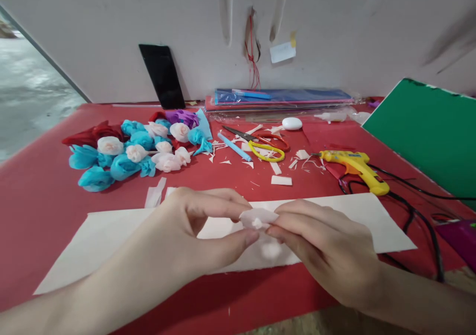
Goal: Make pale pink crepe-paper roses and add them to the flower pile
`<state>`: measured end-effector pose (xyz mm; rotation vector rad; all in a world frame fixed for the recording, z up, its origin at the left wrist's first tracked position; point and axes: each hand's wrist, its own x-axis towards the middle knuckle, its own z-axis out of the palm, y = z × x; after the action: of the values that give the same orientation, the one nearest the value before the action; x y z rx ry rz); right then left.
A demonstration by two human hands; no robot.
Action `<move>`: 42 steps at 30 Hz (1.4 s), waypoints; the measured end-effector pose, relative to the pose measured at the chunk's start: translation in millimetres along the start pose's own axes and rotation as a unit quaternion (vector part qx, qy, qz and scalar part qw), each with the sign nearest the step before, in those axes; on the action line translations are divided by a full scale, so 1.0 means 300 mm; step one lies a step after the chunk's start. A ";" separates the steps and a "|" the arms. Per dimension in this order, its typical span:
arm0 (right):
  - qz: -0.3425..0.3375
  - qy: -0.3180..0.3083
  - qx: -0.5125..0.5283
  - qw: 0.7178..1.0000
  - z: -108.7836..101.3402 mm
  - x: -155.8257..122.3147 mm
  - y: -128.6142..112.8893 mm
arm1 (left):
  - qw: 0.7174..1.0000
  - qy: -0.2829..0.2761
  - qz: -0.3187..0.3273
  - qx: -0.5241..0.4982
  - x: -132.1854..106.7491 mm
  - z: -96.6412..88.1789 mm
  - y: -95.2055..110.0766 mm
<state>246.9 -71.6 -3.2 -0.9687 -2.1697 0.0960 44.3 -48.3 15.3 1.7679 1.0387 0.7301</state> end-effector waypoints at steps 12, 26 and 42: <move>0.036 0.002 0.121 0.992 0.006 0.009 0.005 | 0.999 0.040 0.016 0.005 -0.001 0.013 0.015; 0.071 -0.008 0.184 0.980 0.012 0.012 0.005 | 0.997 0.066 0.019 -0.029 0.021 0.027 0.049; 0.104 0.024 0.210 0.972 0.016 0.026 -0.006 | 0.998 0.051 0.035 -0.008 0.019 0.026 0.043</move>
<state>239.2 -66.5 -1.4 -0.9312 -1.8898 0.5998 57.7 -49.4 24.4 1.7755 1.0398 0.8767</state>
